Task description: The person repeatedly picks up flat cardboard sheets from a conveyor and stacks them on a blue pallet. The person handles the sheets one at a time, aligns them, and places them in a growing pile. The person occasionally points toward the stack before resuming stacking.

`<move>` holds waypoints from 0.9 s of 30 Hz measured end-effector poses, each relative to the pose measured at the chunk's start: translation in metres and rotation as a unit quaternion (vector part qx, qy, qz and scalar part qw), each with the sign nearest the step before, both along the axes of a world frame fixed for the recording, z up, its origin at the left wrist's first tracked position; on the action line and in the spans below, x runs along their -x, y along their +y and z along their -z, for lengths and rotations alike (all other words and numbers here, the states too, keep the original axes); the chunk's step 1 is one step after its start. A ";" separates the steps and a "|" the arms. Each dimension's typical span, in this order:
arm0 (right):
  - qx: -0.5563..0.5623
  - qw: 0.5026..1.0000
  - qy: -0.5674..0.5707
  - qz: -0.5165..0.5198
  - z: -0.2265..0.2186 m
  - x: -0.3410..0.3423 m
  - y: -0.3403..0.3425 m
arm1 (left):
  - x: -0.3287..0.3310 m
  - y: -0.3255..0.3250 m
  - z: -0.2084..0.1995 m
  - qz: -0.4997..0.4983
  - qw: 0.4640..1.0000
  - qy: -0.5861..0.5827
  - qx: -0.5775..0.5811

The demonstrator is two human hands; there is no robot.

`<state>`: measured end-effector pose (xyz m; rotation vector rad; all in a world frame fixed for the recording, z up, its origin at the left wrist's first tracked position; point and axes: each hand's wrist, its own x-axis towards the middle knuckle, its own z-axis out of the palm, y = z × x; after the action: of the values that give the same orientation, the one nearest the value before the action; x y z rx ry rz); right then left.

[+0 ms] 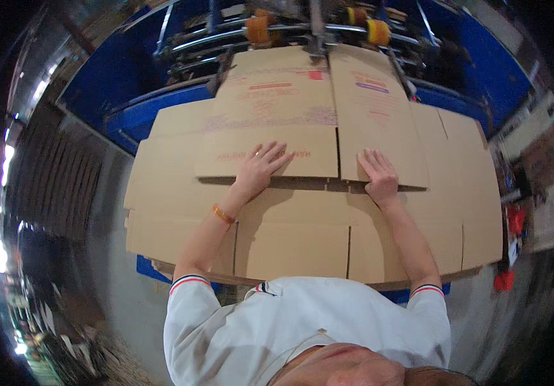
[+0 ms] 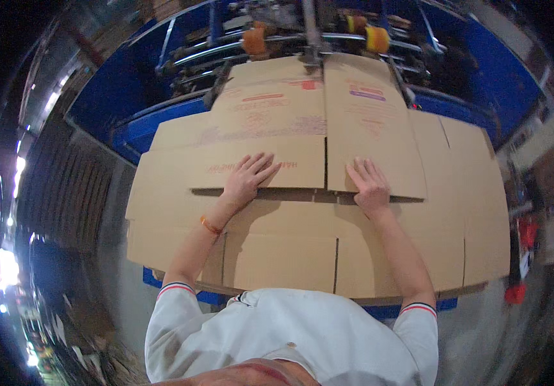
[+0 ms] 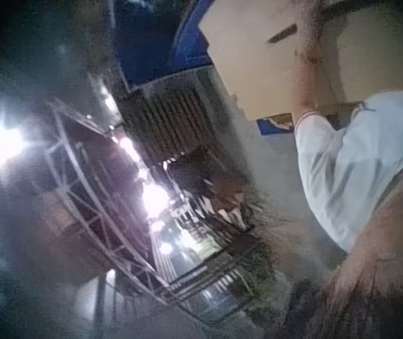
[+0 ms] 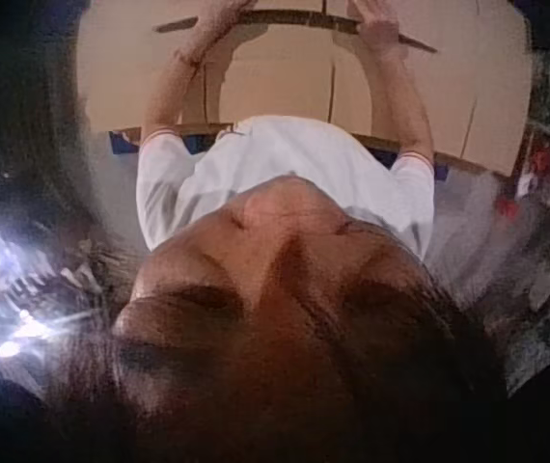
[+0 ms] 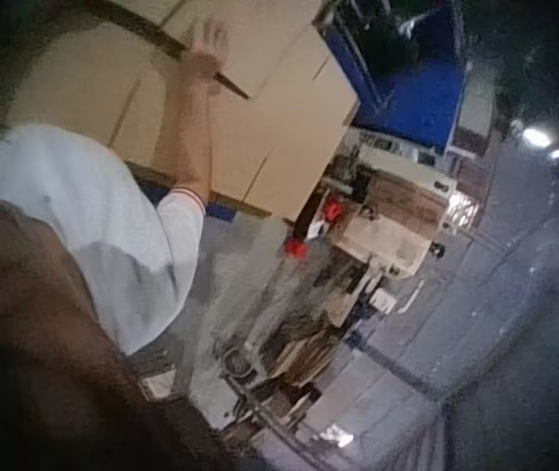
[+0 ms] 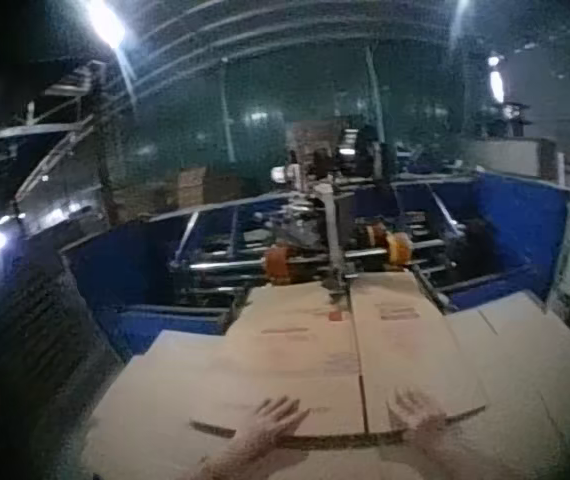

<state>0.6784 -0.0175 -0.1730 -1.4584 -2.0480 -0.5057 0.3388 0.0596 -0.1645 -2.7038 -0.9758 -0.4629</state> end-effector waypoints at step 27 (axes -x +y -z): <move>-0.027 0.962 -0.040 0.270 0.044 -0.068 0.165 | 0.063 0.134 0.016 -0.359 0.919 -0.146 -0.076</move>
<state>0.7465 0.1472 -0.2165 -1.9949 -1.6575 -0.8377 0.2759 0.1936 -0.1801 -1.9643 -1.8103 -0.7446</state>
